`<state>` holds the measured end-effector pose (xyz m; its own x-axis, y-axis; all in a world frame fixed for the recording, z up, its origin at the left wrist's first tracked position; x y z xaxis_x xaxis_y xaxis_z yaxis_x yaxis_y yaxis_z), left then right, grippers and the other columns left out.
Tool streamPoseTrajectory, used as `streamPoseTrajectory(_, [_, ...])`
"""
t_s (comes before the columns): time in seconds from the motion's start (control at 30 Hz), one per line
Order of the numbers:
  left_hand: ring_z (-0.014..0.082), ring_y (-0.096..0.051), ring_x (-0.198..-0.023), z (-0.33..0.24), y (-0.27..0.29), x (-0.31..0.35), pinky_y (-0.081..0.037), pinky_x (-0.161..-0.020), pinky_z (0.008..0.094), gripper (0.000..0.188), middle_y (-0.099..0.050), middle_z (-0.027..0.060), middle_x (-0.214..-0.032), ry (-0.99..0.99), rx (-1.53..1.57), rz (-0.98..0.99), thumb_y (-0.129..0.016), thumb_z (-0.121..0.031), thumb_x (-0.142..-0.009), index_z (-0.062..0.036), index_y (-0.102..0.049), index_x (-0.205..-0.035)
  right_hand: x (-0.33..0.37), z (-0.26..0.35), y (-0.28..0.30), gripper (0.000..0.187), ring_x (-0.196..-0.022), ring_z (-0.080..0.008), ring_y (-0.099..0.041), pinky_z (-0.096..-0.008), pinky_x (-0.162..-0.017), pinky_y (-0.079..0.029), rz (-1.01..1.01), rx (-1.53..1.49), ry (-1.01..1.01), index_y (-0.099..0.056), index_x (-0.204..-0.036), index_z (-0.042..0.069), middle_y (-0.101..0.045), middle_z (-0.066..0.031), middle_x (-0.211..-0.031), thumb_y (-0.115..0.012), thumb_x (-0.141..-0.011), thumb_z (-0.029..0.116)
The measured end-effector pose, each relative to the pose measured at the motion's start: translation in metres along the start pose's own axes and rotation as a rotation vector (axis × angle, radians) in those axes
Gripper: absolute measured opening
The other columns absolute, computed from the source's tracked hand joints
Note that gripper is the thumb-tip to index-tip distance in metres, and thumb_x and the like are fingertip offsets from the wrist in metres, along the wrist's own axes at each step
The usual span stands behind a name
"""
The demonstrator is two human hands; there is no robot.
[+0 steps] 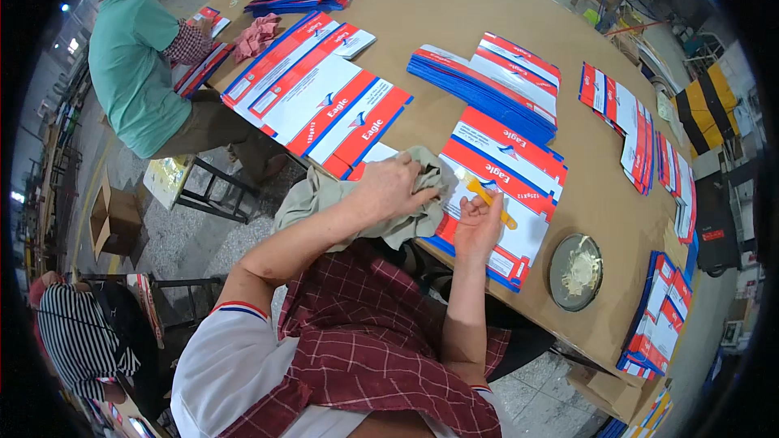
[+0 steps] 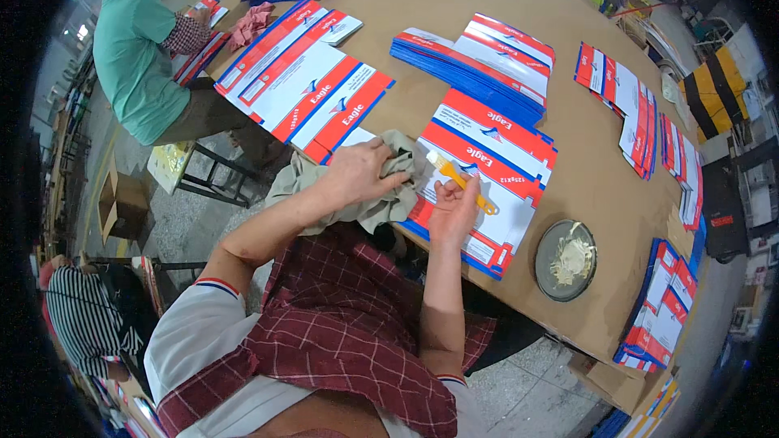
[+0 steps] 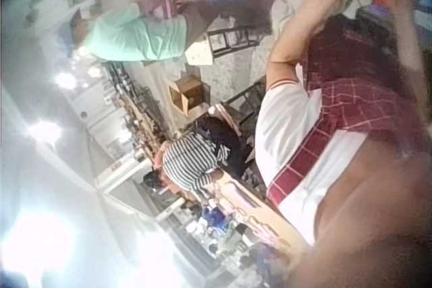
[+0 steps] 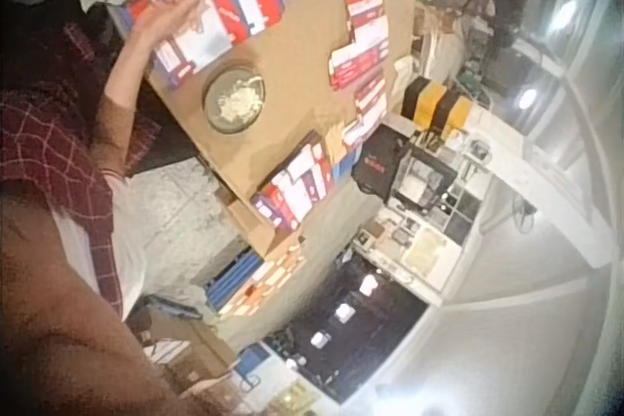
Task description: Assembling cardboard packaging by applying glue with a brush to the flaps.
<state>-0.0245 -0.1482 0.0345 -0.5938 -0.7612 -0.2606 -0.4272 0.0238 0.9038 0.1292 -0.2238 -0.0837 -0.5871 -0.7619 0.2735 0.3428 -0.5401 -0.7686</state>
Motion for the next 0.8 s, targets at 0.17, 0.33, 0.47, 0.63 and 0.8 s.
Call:
streamPoseTrajectory(0.17, [0.0273,-0.059,-0.080,-0.010,-0.025,0.008,-0.048,-0.060,0.0383,0.028,-0.055,0.0093,-0.079,-0.109,-0.142,0.063,-0.063,-0.029,-0.068,-0.0044,-0.059,-0.082,-0.001,0.000,0.000,0.027,-0.064,-0.0089,-0.051,-0.0329,-0.075,-0.045,0.019,-0.004,0.000,-0.051,-0.092,0.007,-0.051,-0.0009,-0.064,-0.049,-0.090,0.034])
streamPoseTrajectory(0.33, [0.0287,-0.061,-0.079,0.018,-0.047,-0.006,-0.050,-0.063,0.0393,0.024,-0.060,0.0115,-0.082,0.037,-0.170,0.256,-0.059,-0.018,-0.063,-0.0048,-0.060,-0.083,-0.005,-0.008,0.003,0.025,-0.064,-0.0115,-0.050,-0.0316,-0.072,-0.045,-0.016,-0.109,-0.005,-0.051,-0.095,0.009,-0.051,-0.0009,-0.069,-0.051,-0.089,0.033])
streamPoseTrajectory(0.47, [0.0300,-0.063,-0.075,0.009,-0.060,-0.024,-0.051,-0.063,0.0409,0.020,-0.063,0.0154,-0.077,0.054,-0.080,0.397,-0.060,-0.015,-0.061,-0.0025,-0.062,-0.076,-0.011,-0.001,0.026,0.027,-0.065,-0.0125,-0.050,-0.0292,-0.071,-0.044,-0.059,-0.125,0.045,-0.050,-0.101,0.010,-0.052,-0.0012,-0.071,-0.052,-0.089,0.034])
streamPoseTrajectory(0.63, [0.0268,-0.064,-0.074,0.034,-0.070,-0.049,-0.050,-0.062,0.0404,0.018,-0.064,0.0136,-0.075,0.088,-0.169,0.224,-0.063,-0.016,-0.063,-0.0059,-0.064,-0.079,-0.012,-0.002,0.021,0.028,-0.066,-0.0136,-0.051,-0.0279,-0.071,-0.045,0.073,-0.117,0.014,-0.053,-0.098,0.008,-0.053,-0.0007,-0.072,-0.050,-0.089,0.034])
streamPoseTrajectory(0.8, [0.0315,-0.060,-0.081,0.047,0.028,-0.040,-0.048,-0.069,0.0389,0.033,-0.061,0.0157,-0.083,0.161,0.382,-0.145,-0.062,-0.008,-0.065,0.0004,-0.054,-0.095,-0.010,0.007,0.028,0.029,-0.069,-0.0141,-0.054,-0.0269,-0.072,-0.046,-0.020,-0.023,0.056,-0.054,-0.098,0.007,-0.054,-0.0010,-0.072,-0.048,-0.090,0.035])
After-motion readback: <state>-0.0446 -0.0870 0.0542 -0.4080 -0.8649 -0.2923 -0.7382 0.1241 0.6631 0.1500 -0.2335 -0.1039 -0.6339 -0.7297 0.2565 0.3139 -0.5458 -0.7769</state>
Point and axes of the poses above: each hand's wrist, its own x-axis away from the middle knuckle, its own y-axis out of the back of the hand, z = x × y, the point moved 10 cm from there along -x, towards the middle knuckle
